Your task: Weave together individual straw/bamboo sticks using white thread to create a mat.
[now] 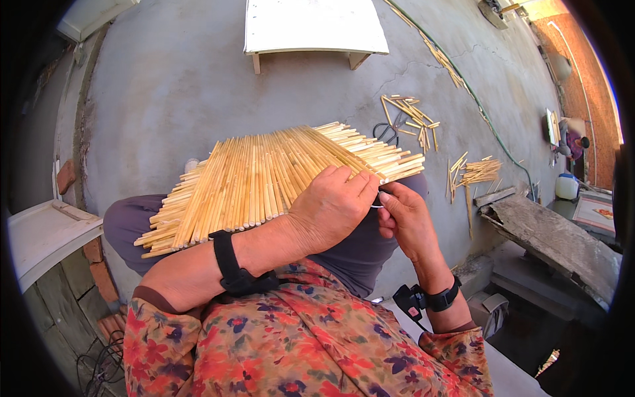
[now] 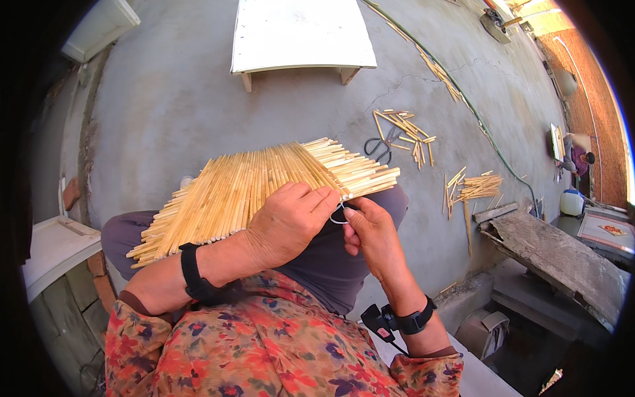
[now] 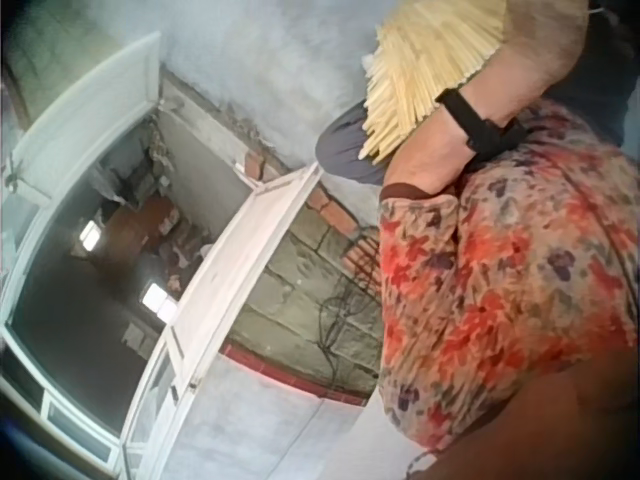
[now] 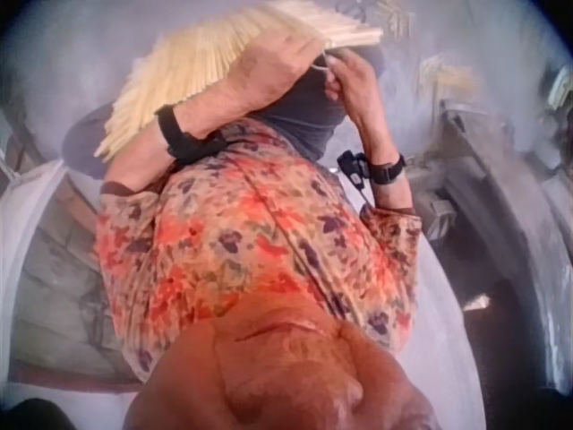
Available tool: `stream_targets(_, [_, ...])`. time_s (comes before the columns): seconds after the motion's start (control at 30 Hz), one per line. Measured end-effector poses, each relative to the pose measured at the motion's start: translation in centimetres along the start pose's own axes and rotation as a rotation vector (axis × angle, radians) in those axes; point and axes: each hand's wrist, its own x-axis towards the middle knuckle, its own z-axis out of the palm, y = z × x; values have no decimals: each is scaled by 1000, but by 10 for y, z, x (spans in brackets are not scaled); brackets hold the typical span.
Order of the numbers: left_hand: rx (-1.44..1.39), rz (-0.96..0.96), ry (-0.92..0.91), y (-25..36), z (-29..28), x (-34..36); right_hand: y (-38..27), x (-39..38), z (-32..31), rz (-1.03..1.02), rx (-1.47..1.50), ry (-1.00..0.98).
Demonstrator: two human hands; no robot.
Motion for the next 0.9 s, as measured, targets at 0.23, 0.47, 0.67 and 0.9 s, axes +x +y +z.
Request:
stream_targets(0.23, [4,3,15,1,0,3,-3,3,2,37,17,-3])
stream_targets(0.47, [-18,5,23,-2,1,2,-6,9,-2,26,-50,47])
stream_targets(0.67, [-26,-12,54,-5,5,3,0,4,-3,6,-55,49])
stream_targets(0.9, [2,14,51,-5,6,3,-14,6,-7,83,-127,0])
